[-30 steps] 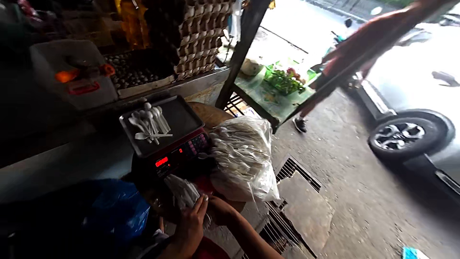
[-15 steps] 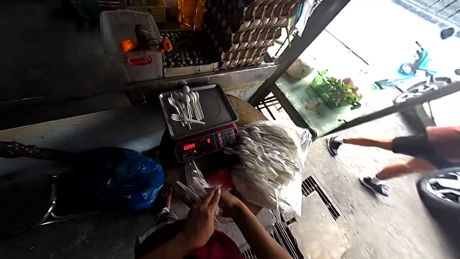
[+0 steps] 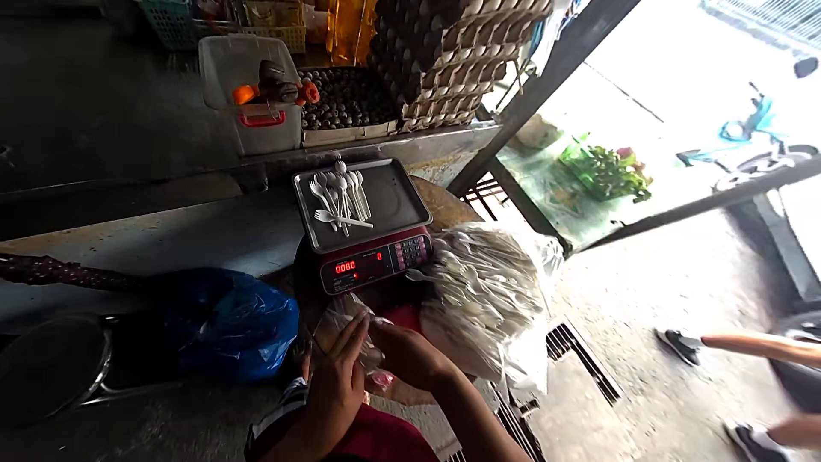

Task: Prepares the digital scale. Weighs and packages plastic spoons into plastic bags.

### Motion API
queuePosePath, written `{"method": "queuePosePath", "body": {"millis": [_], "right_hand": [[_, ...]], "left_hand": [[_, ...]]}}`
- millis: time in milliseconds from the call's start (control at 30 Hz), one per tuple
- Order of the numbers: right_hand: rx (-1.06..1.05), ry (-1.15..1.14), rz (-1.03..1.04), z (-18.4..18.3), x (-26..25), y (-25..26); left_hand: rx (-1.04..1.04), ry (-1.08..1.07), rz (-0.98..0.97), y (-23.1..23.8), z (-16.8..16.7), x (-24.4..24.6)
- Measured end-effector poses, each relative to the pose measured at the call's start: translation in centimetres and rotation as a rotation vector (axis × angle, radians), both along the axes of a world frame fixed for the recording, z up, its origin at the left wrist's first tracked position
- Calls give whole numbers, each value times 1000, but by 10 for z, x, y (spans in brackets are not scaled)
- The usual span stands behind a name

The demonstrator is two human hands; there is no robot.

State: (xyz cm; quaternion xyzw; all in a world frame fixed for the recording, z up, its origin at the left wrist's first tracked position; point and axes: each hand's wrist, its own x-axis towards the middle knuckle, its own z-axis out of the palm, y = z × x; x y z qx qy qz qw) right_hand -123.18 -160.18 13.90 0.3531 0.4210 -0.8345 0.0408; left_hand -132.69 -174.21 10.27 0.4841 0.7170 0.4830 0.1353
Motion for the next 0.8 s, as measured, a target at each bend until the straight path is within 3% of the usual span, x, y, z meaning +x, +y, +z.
{"method": "queuePosePath", "body": {"millis": [167, 267, 333, 400, 467, 500, 567, 633, 700, 800], "right_hand": [[579, 137, 437, 44, 18, 6], [1140, 109, 560, 27, 5, -3], [1499, 112, 485, 9, -6, -10], [1653, 191, 276, 16, -14, -8], [1568, 208, 92, 45, -13, -2], [1447, 195, 49, 56, -10, 5], [1124, 246, -8, 71, -5, 18], [830, 391, -82, 78, 1, 24], [682, 478, -201, 80, 8, 26], [625, 421, -439, 72, 21, 31]], "left_hand": [[-99, -194, -24, 10, 27, -33], [-251, -333, -125, 30, 51, -55], [-272, -451, -232, 43, 69, -63], [-82, -548, -311, 49, 76, -72], [145, -486, -349, 45, 71, -87], [164, -393, -341, 39, 66, -94], [39, -233, -369, 23, 49, -105], [-180, -243, -469, 10, 30, -104], [-291, -269, -507, 6, 13, -97], [-263, -239, -447, 10, 6, -88]]}}
